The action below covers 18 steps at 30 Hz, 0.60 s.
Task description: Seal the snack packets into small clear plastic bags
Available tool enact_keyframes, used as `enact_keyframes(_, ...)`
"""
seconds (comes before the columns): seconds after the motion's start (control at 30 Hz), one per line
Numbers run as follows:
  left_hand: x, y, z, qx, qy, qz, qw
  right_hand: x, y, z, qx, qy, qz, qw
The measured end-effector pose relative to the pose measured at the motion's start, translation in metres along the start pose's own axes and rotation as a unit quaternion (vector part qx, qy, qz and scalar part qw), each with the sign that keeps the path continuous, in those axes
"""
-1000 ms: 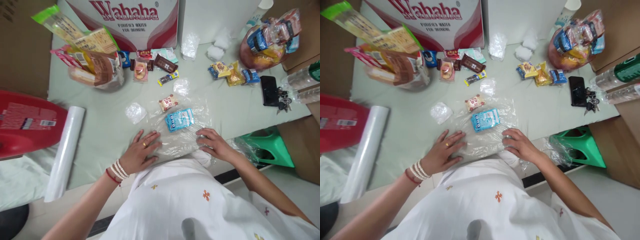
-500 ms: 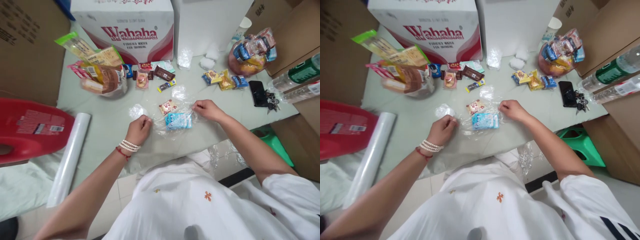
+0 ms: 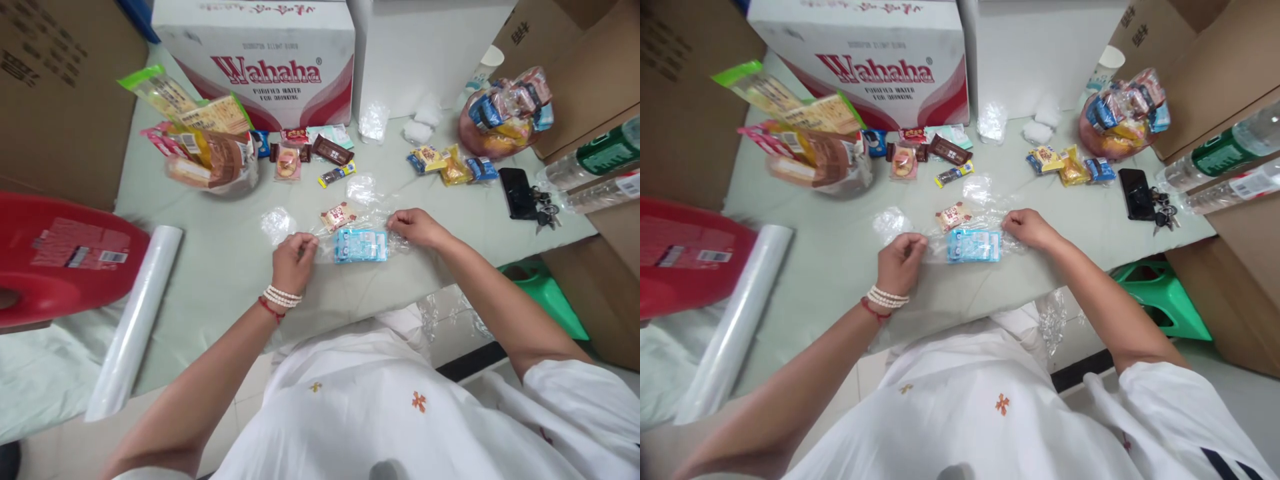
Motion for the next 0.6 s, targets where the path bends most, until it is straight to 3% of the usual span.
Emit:
enact_keyframes(0.1, 0.0, 0.01, -0.008, -0.103, 0.046, 0.026, 0.993, -0.003, -0.004, -0.001, -0.001, -0.044, -0.009, 0.999)
enact_keyframes(0.17, 0.003, 0.014, -0.007, -0.096, 0.106, 0.018, 0.99, -0.008, -0.008, -0.006, -0.015, -0.138, -0.005, 0.99)
enact_keyframes(0.27, 0.007, 0.018, -0.003, -0.073, 0.156, 0.038, 0.984, -0.019, -0.006, -0.025, -0.065, -0.278, 0.084, 0.955)
enact_keyframes(0.37, 0.012, 0.022, 0.001, -0.072, 0.145, 0.048, 0.986, -0.02, 0.008, -0.05, -0.142, -0.301, 0.16, 0.929)
enact_keyframes(0.47, 0.016, 0.028, 0.005, -0.081, 0.122, 0.033, 0.989, -0.003, 0.035, -0.067, -0.167, -0.307, 0.112, 0.93)
enact_keyframes(0.6, 0.017, 0.035, 0.009, -0.139, 0.108, -0.015, 0.984, 0.014, 0.061, -0.074, -0.096, -0.335, 0.058, 0.935)
Point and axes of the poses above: each hand's wrist, its own y-axis towards the middle knuckle, its own x-axis out of the palm, z = x × y, the point moved 3 cm from there along y, towards the middle knuckle, and after that the axes turned 5 degrees about x, right-handed, at the moved point
